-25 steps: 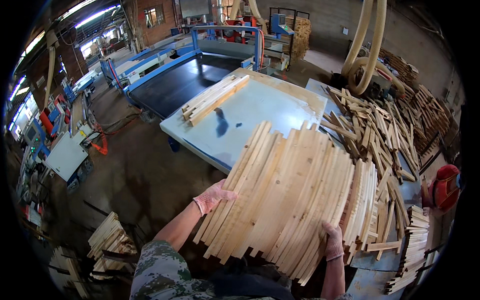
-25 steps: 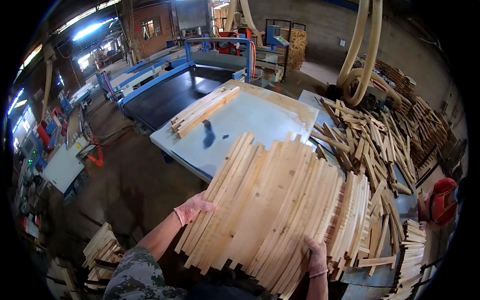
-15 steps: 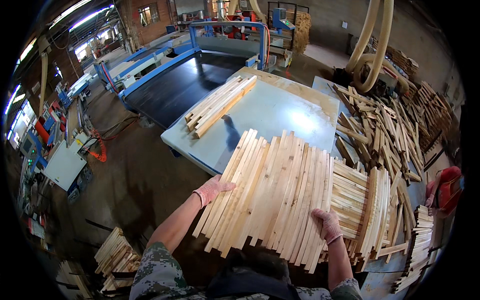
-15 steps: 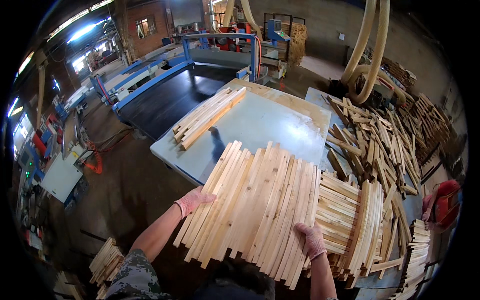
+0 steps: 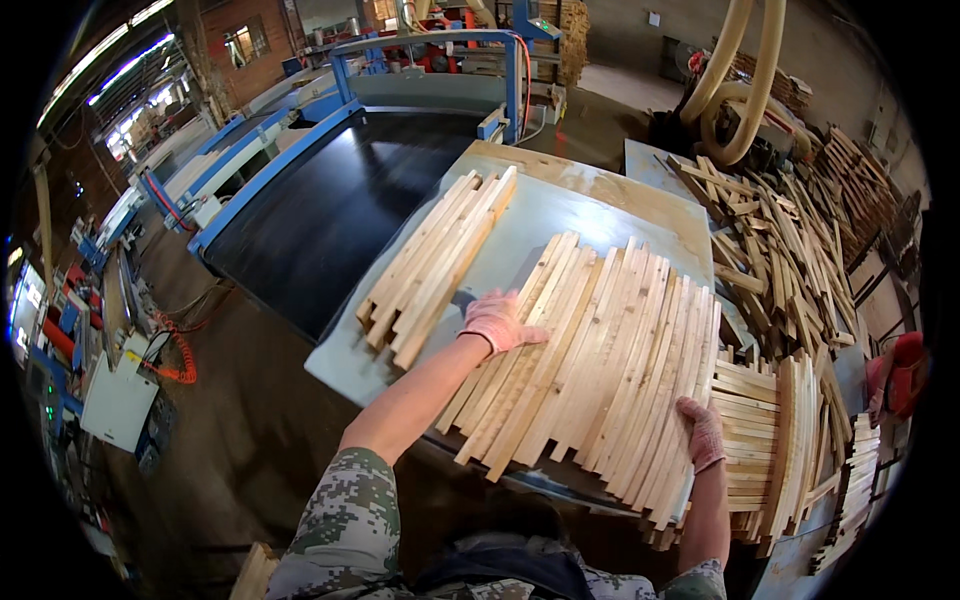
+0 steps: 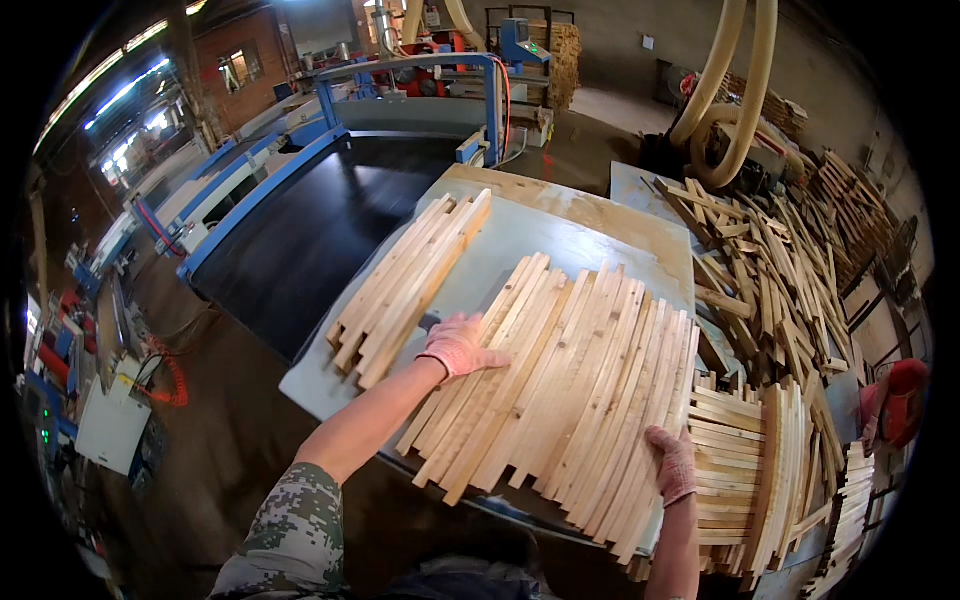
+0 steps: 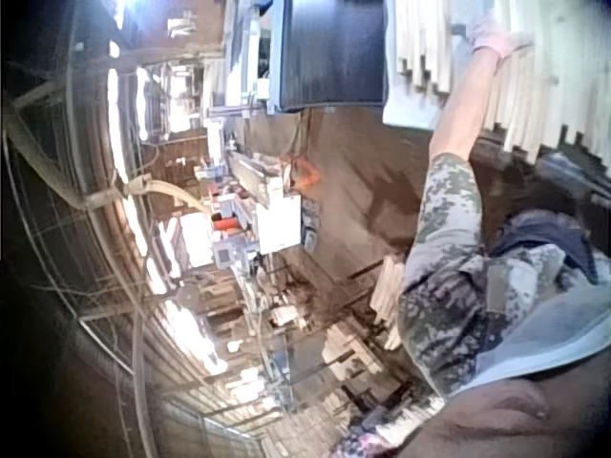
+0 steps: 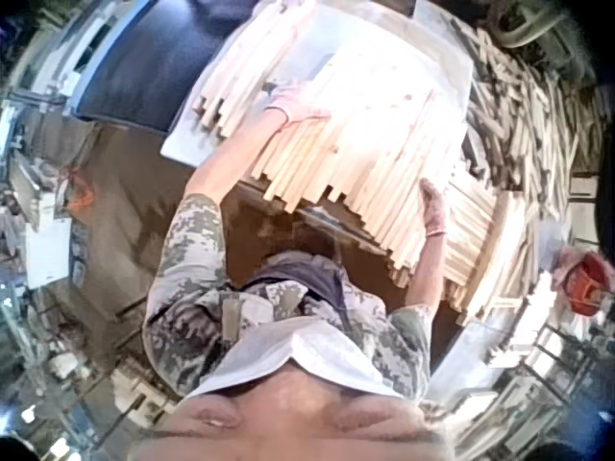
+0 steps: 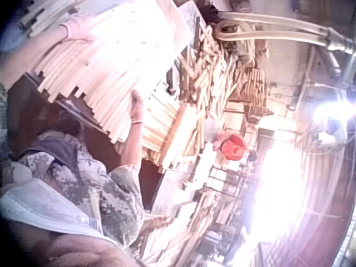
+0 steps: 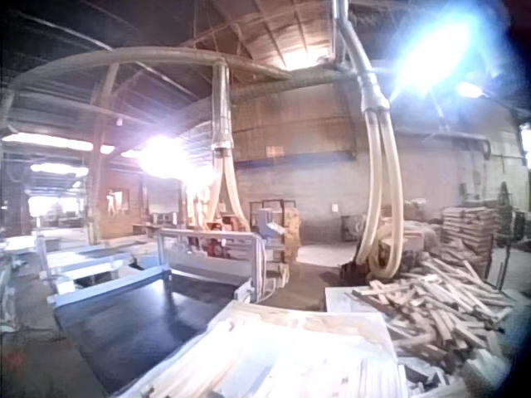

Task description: The person repeatedly picks up stacks of light-colored wooden planks from a table and places them onto a conveyor belt. They then retrieve the planks from the other side of the conveyor and return them to the table, repeating this cycle throughout the clip.

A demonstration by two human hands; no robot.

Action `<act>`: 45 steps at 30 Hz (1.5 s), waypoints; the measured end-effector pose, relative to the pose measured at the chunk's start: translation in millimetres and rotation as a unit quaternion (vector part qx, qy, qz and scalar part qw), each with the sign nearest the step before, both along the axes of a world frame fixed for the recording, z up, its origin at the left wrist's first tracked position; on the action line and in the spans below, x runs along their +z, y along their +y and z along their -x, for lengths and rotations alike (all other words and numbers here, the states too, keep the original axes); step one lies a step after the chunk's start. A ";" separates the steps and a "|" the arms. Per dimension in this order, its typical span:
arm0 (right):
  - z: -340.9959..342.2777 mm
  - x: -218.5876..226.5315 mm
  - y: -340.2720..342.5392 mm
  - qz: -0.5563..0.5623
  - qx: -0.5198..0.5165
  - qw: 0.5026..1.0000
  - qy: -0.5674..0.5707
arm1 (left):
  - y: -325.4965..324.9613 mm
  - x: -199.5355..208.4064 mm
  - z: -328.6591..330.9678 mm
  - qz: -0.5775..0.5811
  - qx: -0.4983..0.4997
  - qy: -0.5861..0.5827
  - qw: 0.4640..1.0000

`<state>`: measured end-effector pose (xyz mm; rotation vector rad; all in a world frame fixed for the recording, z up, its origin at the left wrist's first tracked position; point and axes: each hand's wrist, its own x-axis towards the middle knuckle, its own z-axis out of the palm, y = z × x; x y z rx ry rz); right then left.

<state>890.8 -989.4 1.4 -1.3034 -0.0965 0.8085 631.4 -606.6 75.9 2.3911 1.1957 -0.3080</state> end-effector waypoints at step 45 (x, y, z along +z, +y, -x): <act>500.4 64.6 857.8 0.484 0.435 0.658 -0.380 | 641.6 -55.9 532.2 -0.150 0.024 -0.208 0.966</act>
